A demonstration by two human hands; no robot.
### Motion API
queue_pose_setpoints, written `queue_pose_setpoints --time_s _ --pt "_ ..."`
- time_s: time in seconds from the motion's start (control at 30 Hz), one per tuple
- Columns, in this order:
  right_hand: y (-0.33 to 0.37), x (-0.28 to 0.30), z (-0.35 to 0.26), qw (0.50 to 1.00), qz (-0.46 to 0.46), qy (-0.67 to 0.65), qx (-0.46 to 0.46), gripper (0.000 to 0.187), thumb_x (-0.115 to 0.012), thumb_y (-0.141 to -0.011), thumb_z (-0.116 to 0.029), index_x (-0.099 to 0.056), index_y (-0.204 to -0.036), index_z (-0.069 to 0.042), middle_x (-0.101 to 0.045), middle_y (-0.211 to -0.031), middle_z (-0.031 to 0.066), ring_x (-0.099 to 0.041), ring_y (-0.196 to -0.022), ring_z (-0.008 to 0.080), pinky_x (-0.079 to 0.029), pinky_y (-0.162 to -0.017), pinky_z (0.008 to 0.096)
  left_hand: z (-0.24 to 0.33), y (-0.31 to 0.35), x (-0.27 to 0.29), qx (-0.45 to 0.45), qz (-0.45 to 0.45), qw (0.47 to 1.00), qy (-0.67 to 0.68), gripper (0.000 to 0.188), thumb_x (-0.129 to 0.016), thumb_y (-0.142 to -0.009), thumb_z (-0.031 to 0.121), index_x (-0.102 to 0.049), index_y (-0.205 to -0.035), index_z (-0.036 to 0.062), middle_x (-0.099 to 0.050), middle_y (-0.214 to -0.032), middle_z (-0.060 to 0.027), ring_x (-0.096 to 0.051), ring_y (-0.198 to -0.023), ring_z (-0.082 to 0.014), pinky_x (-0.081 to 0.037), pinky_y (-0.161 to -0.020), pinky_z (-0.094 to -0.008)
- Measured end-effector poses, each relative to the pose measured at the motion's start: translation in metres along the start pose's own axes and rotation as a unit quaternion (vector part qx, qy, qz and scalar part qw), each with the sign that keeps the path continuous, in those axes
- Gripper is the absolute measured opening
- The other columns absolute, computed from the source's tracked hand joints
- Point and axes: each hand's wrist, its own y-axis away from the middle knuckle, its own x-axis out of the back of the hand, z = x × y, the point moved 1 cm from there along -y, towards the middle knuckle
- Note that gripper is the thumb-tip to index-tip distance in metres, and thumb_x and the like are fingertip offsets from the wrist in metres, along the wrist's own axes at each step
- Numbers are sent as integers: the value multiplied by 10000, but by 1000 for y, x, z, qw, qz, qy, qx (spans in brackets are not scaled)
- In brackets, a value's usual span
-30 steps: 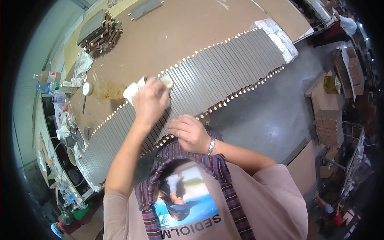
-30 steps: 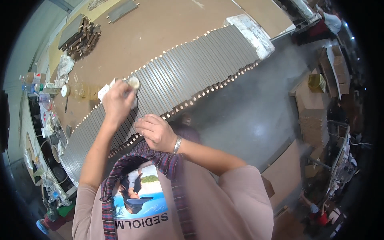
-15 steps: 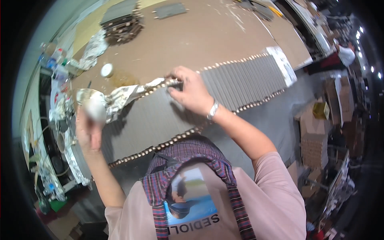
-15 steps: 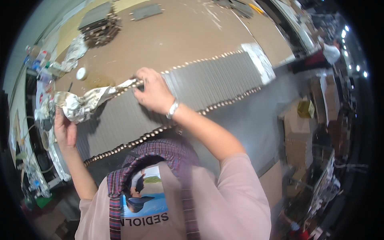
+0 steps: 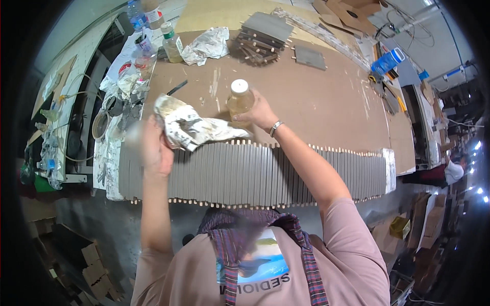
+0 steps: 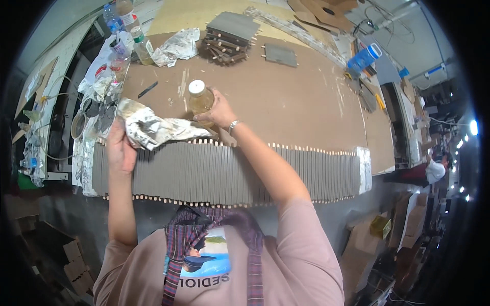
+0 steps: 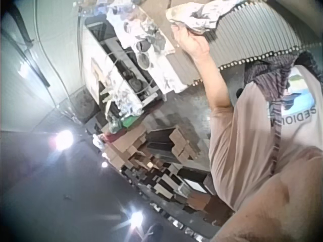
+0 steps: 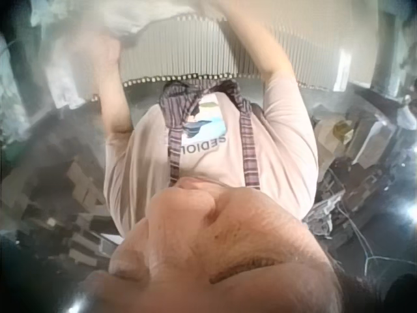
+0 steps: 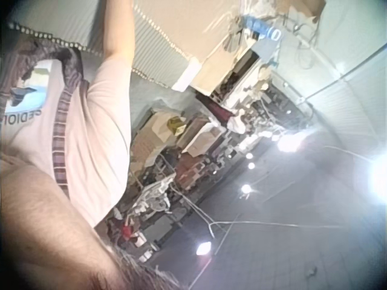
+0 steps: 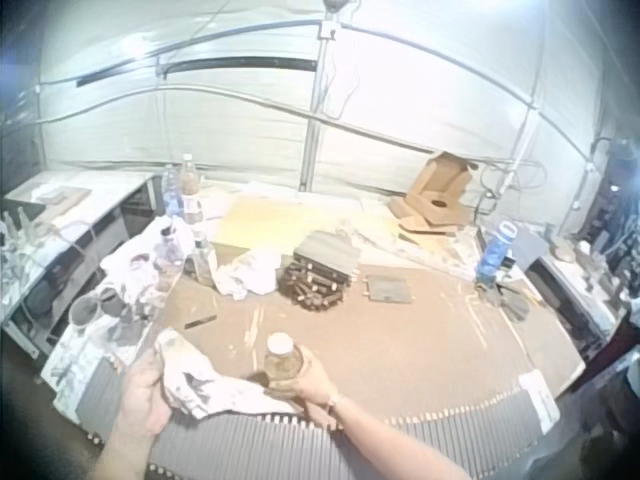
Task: The person wipes a row of long wood sticks arranged on a work surface with a cloth, frequently applying liquid from a bottle to the cloth.
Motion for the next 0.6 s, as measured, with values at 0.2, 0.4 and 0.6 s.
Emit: queue_pose_setpoints --time_s 0.2,0.4,0.6 --pt "-2 5 1 994 77 80 16 1003 -914 -536 -179 -457 -1404 31 -581 -1350 177 -551 -1282 275 -417 -1129 355 -43 -17 -21 146 -23 985 86 358 -527 -1032 149 -519 -1351 -13 -632 -1296 -132 -619 -1202 -238 -506 -1034 -411" --pt "21 39 -61 980 12 170 105 826 -879 -555 -237 -563 -1284 -10 -605 -1267 184 -574 -1215 360 -481 -1042 410 -56 -16 -40 132 -75 988 28 333 -492 -1002 -11 -510 -1335 -27 -648 -1244 -150 -665 -1116 -231 -553 -969 -372" --pt "44 55 -67 881 17 437 180 494 -755 -696 -187 -621 -1152 -53 -640 -1008 119 -605 -1000 340 -526 -839 455 -73 -14 -67 180 -102 976 66 304 -460 -1016 -9 -537 -1308 -44 -660 -1230 -158 -681 -1081 -228 -563 -960 -371"
